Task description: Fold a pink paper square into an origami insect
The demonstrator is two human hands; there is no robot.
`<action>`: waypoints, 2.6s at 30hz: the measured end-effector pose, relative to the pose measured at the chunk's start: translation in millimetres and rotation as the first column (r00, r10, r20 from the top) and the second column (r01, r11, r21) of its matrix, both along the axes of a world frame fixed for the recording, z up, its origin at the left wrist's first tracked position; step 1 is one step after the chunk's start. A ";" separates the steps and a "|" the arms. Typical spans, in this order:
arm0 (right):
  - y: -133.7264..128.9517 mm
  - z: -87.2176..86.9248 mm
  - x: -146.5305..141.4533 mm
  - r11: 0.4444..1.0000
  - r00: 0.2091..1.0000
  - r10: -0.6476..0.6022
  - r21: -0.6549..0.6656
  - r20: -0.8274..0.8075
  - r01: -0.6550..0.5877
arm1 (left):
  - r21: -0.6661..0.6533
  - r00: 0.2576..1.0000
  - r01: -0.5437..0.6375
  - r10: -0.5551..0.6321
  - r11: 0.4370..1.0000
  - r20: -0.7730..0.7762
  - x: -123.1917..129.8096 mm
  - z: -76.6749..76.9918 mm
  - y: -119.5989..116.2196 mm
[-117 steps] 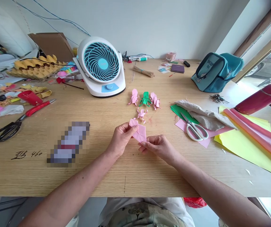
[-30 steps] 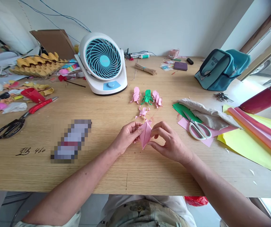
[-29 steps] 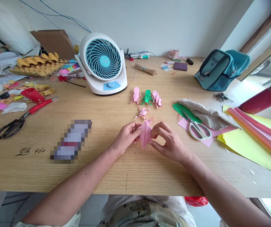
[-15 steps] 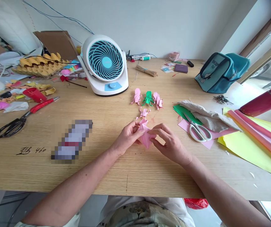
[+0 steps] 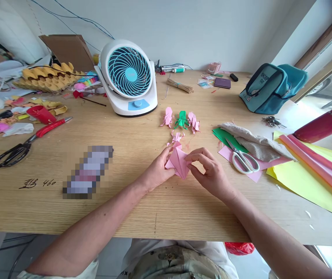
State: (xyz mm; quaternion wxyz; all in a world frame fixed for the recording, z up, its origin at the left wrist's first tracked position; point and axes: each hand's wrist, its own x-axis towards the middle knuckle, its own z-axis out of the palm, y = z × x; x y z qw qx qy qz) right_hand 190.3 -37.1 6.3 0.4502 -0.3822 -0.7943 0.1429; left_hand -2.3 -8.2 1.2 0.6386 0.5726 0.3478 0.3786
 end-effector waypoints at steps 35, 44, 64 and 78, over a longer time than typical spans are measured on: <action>-6.0 -0.7 1.3 0.997 0.971 -0.017 0.078 0.240 -0.002 | -0.036 0.978 -0.207 0.206 0.978 -0.043 -2.4 -3.0 3.7; -7.3 0.7 -0.5 0.956 0.915 -0.167 0.287 0.368 0.059 | 0.012 0.978 -0.205 0.206 0.979 -0.021 -2.1 -9.6 5.7; -3.6 1.6 4.4 0.986 0.887 0.011 0.141 0.462 -0.086 | 0.209 0.952 -0.090 0.145 0.974 -0.269 -1.3 -0.7 2.5; -1.5 9.6 14.0 0.956 0.842 0.072 0.204 0.534 -0.211 | -0.119 0.984 0.140 -0.151 0.983 -0.090 -3.1 -4.0 4.4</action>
